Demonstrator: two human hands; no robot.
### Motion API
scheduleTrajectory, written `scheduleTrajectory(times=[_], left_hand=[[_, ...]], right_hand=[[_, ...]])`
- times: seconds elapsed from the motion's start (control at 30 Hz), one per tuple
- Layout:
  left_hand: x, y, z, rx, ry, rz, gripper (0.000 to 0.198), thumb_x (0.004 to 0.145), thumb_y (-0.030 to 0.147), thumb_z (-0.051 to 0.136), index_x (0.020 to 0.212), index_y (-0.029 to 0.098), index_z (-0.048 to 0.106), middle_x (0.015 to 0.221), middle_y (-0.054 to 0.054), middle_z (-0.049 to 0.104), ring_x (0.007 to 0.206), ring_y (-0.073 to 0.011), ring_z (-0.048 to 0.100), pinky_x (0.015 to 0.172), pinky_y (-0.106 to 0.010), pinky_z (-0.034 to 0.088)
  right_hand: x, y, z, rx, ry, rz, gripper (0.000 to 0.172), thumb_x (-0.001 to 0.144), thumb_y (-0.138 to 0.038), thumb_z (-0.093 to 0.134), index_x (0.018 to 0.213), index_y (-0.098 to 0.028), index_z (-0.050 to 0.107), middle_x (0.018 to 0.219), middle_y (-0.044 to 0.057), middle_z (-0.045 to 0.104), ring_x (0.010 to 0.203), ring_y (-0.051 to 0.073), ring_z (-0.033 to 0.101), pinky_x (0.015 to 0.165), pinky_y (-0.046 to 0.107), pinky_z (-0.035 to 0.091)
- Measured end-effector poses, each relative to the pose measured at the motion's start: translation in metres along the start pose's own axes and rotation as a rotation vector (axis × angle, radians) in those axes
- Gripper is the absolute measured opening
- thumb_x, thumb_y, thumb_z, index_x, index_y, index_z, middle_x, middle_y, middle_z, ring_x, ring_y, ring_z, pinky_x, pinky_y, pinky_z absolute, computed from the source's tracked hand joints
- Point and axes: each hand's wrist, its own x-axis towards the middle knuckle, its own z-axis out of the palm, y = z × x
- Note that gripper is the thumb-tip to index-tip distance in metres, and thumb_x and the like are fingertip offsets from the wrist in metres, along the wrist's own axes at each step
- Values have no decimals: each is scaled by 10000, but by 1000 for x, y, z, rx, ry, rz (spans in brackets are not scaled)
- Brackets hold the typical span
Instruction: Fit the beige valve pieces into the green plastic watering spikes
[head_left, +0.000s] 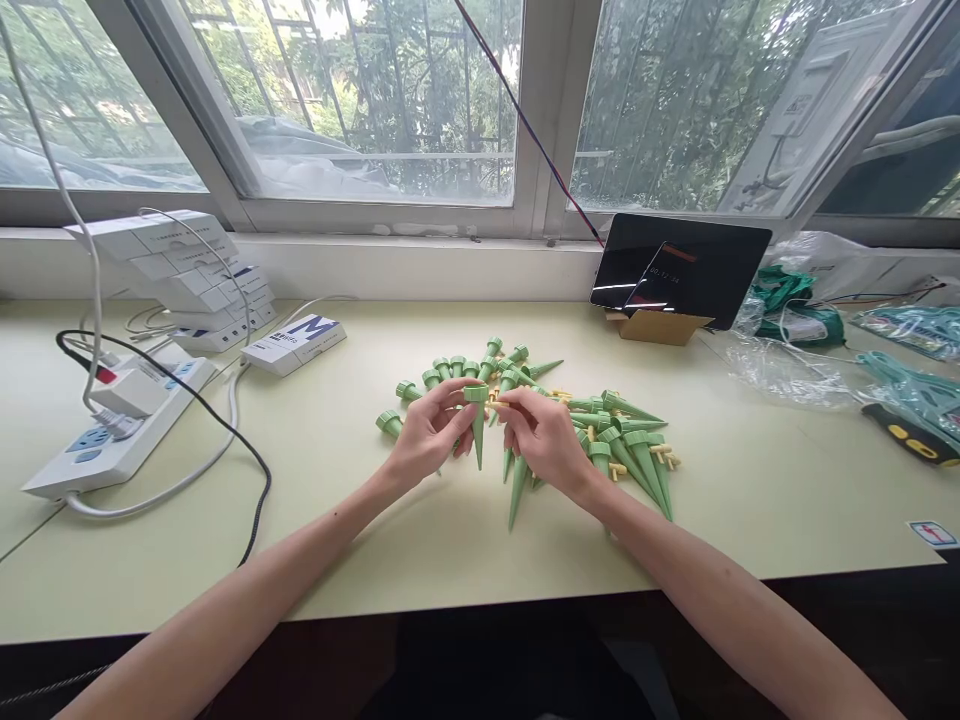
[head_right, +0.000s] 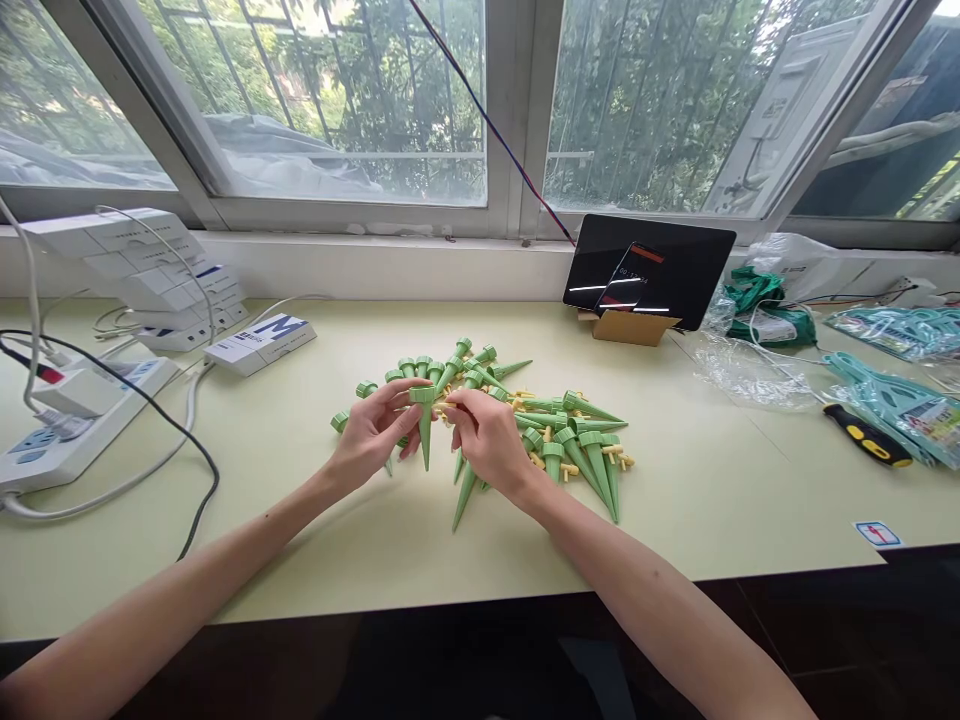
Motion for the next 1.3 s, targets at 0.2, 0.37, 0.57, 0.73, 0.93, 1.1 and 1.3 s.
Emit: scheduleTrajectory(times=[0.2,0.37,0.57,0.73,0.93,1.1,1.3], left_hand=[[-1,-6,-2,53,-13,43,330,910,325,630,1201,177,586,770,-15,627,437,-65,529,399,-200,432],[-1,-9,-4,63,-16,61,332,909,313,628,1211,180,591,808,-26,651,427,-55,521,393,-194,423],[-1,-9,-4,63,-17,58,334,901,312,634,1206,181,601,722,-2,626,420,-64,523,386,-190,422],[-1,-8,-4,72,-5,37,352,894,324,635,1208,169,602,637,21,589,414,-74,516,388,-198,422],[-2,-8,-2,71,-17,18,372,898,351,628,1217,164,595,615,28,568,408,-83,524,377,-200,425],[-3,-6,-1,68,-26,1,358,908,359,620,1213,173,593,602,40,544,395,-78,506,372,-198,408],[-3,-6,-1,64,-35,3,360,916,361,613,1220,169,591,592,44,526,403,-81,504,384,-203,412]], right_hand=[[-1,1,-1,-12,-29,34,273,984,-377,482,802,-212,602,540,-32,542,455,127,538,503,250,435],[-1,0,-2,-4,-57,49,304,984,-371,468,735,-220,553,497,-43,528,412,120,511,479,250,415],[-2,1,-2,-10,-78,44,336,990,-339,446,683,-218,510,470,-56,499,384,109,493,478,246,405],[-2,0,-2,-9,-83,43,334,991,-319,440,679,-219,506,456,-59,493,372,104,473,476,243,401],[-2,-1,-2,-20,-79,42,314,981,-358,461,713,-219,546,487,-41,534,397,121,511,473,249,413],[-2,0,-3,-37,-73,23,314,985,-376,457,733,-219,560,504,-34,540,416,125,523,483,250,417],[-2,3,-2,-66,-83,4,336,992,-329,437,684,-216,512,509,-35,529,422,113,490,499,243,408]])
